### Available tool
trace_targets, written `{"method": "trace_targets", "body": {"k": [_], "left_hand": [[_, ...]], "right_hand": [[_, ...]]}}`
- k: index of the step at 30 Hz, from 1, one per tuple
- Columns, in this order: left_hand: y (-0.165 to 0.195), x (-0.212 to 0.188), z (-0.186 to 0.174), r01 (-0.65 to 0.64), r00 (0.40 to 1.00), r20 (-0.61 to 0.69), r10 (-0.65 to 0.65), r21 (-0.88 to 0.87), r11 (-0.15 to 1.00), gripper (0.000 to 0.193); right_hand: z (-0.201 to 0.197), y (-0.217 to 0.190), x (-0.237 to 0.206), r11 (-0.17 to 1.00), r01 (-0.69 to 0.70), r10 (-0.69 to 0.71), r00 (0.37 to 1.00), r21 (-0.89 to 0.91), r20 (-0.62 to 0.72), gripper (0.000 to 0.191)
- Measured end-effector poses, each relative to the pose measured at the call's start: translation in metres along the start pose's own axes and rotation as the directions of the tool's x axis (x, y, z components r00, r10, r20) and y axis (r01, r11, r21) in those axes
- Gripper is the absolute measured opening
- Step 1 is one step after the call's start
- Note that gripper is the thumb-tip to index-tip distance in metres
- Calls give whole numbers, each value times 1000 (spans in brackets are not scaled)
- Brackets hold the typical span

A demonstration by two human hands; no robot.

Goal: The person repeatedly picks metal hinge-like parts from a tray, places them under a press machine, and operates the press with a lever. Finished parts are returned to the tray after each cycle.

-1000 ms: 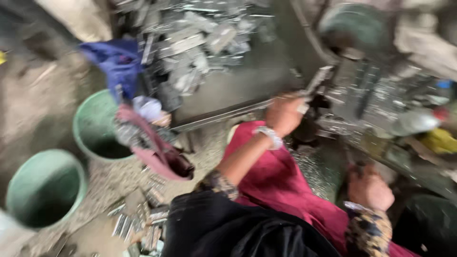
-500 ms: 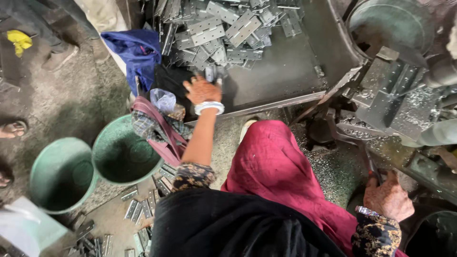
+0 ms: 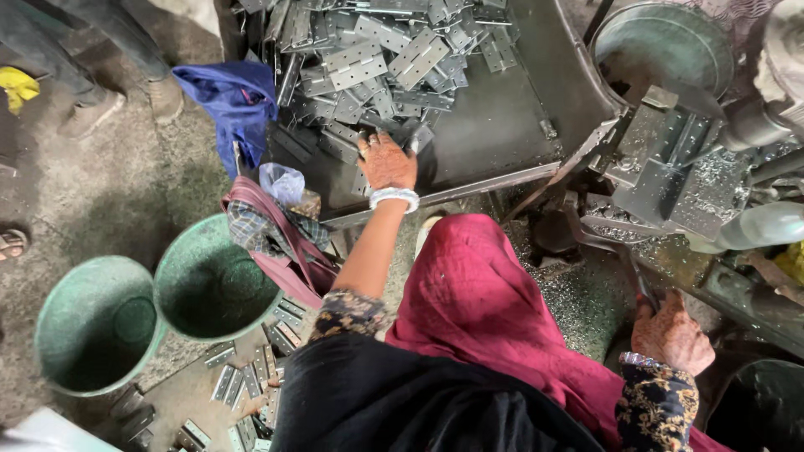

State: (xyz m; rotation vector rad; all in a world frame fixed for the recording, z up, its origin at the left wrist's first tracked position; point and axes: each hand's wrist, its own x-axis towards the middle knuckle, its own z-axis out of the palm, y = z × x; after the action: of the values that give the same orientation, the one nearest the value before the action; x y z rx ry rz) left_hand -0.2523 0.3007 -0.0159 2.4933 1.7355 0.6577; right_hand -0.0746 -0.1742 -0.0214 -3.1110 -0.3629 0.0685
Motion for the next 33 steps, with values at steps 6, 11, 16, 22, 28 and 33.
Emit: {"method": "trace_targets", "body": {"k": [6, 11, 16, 22, 28, 33], "left_hand": [[-56, 15, -21, 98, 991, 114, -73, -227, 969, 57], [-86, 28, -19, 196, 976, -97, -193, 23, 980, 56], [-52, 16, 19, 140, 989, 8, -147, 270, 953, 59], [47, -14, 45, 4, 994, 104, -34, 277, 961, 50], [86, -20, 28, -164, 951, 235, 202, -173, 971, 53], [79, 2, 33, -246, 956, 108, 274, -217, 945, 36]], "right_hand": [[2, 4, -2, 999, 30, -30, 999, -26, 14, 46], [2, 3, -6, 999, 36, -36, 999, -13, 8, 45], [4, -2, -5, 999, 28, -30, 998, -32, -57, 46], [7, -2, -5, 999, 40, -40, 996, -3, -74, 44], [6, 4, -10, 997, 64, -61, 995, 36, -82, 44], [7, 6, -9, 998, 58, -59, 998, 31, 30, 41]]}}
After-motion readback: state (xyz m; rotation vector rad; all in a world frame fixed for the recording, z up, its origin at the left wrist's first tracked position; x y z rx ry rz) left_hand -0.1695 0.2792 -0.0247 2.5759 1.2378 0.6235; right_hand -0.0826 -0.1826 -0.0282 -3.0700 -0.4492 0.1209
